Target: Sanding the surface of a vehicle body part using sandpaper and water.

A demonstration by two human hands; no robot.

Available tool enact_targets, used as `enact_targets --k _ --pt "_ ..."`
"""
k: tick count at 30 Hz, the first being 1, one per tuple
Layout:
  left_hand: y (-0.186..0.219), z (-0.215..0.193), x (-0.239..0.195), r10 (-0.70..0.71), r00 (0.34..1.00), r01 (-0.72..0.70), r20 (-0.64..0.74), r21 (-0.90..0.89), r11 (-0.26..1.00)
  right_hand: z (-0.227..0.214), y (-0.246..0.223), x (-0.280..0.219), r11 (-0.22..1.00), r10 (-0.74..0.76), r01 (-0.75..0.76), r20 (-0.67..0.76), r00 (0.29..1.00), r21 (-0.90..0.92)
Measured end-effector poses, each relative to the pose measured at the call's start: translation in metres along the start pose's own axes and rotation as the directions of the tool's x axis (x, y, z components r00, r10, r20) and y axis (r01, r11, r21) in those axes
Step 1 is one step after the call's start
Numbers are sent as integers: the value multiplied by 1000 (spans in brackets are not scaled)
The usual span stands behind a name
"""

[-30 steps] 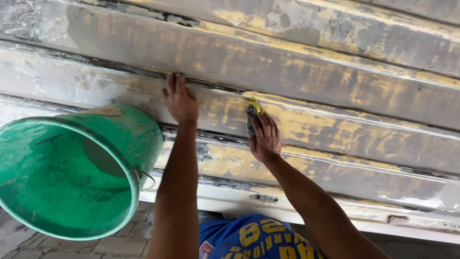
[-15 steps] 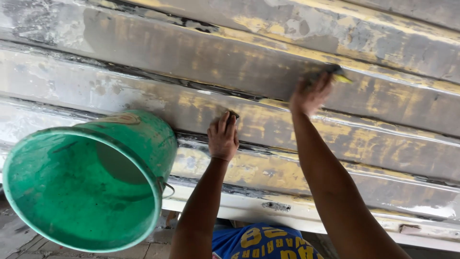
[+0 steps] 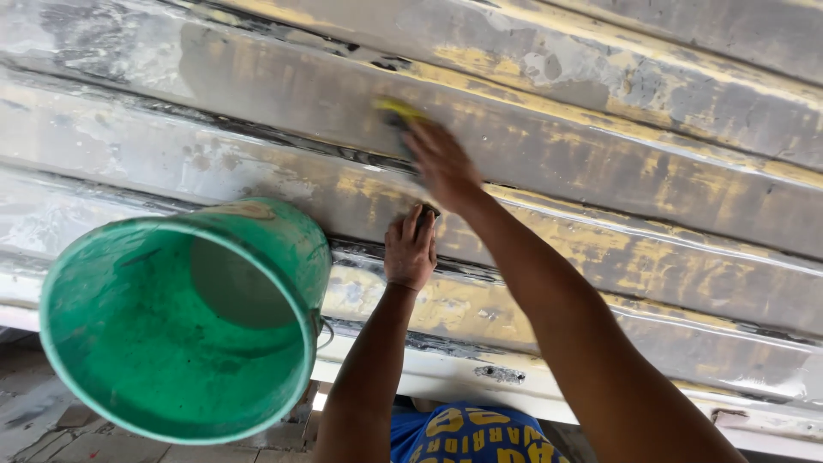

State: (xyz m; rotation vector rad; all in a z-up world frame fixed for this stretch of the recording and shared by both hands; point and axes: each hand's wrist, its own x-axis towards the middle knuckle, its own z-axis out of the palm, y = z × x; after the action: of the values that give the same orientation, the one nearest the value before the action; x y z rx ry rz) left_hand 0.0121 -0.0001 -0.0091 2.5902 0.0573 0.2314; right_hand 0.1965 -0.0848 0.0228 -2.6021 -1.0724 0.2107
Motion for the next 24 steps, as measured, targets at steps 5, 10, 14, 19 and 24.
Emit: enact_targets --k 5,10,14,19,24 --pt "12 -16 5 -13 1000 13 3 -11 1000 -26 74 -157 966 231 -246 -161 959 -76" --pt "50 -62 -8 -139 990 142 27 -124 982 -37 74 -249 880 446 -474 -313 839 -16" --pt "91 -129 -30 -82 989 39 -123 -320 947 0 58 -243 653 748 -722 -350 565 230" --pt "106 -243 -34 -110 977 25 -184 -411 911 -10 -2 -168 -168 779 -296 311 544 940" --pt "48 -331 -53 -336 781 -4 -526 -543 840 -178 -201 -101 177 302 -8 -46 952 984"
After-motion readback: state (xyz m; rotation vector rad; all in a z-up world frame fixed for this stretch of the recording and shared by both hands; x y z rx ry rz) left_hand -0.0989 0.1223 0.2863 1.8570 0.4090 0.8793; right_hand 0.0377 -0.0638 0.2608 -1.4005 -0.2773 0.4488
